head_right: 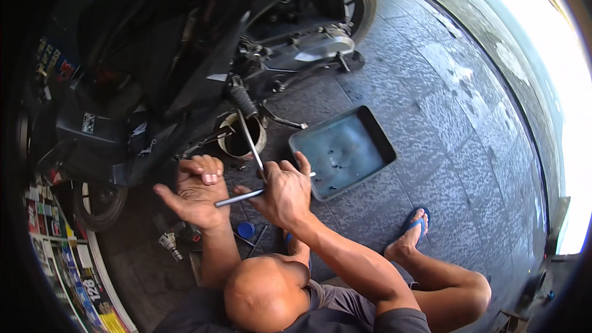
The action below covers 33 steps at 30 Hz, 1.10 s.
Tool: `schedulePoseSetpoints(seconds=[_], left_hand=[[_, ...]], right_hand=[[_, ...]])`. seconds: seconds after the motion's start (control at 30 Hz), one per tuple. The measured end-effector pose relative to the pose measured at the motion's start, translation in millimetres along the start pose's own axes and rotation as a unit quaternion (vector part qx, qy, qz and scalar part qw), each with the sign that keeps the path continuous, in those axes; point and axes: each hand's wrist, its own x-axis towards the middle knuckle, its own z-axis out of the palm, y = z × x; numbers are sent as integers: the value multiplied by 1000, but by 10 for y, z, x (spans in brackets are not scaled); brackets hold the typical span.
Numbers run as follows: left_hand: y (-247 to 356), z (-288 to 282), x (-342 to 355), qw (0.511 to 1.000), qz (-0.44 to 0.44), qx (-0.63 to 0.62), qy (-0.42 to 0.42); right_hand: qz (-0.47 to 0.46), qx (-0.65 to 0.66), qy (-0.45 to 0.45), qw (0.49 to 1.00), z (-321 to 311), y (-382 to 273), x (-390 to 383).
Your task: The person uses a T-wrench to loosen and remove bolts from a motorcycle engine cover, placing the bolts into a tray.
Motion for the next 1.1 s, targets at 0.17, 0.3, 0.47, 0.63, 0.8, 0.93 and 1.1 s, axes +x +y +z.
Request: schedulePoseSetpoints(seconds=[0.17, 0.3, 0.47, 0.63, 0.8, 0.93, 1.1], left_hand=[[-8, 136, 44, 1000, 3, 12, -14], [-131, -2, 23, 997, -43, -61, 2], [-957, -699, -320, 903, -233, 345, 102], [-2162, -1290, -774, 710, -126, 661, -210], [-2679, -1185, -790, 459, -121, 792, -385], [-2872, -1169, -720, 396, -98, 789, -459], [-2886, -1432, -628, 374, -104, 760, -521]], right_hand=[[22, 5, -26, 999, -99, -15, -1], [-17, -66, -39, 997, -79, 133, -1], [-92, -83, -46, 991, -635, 766, -200], [42, -112, -171, 978, -1444, 1298, -696], [165, -116, -178, 963, -1699, 1296, -1099], [182, -108, -169, 963, -1717, 1197, -1150], [165, -88, -172, 967, -1556, 1258, -1100]])
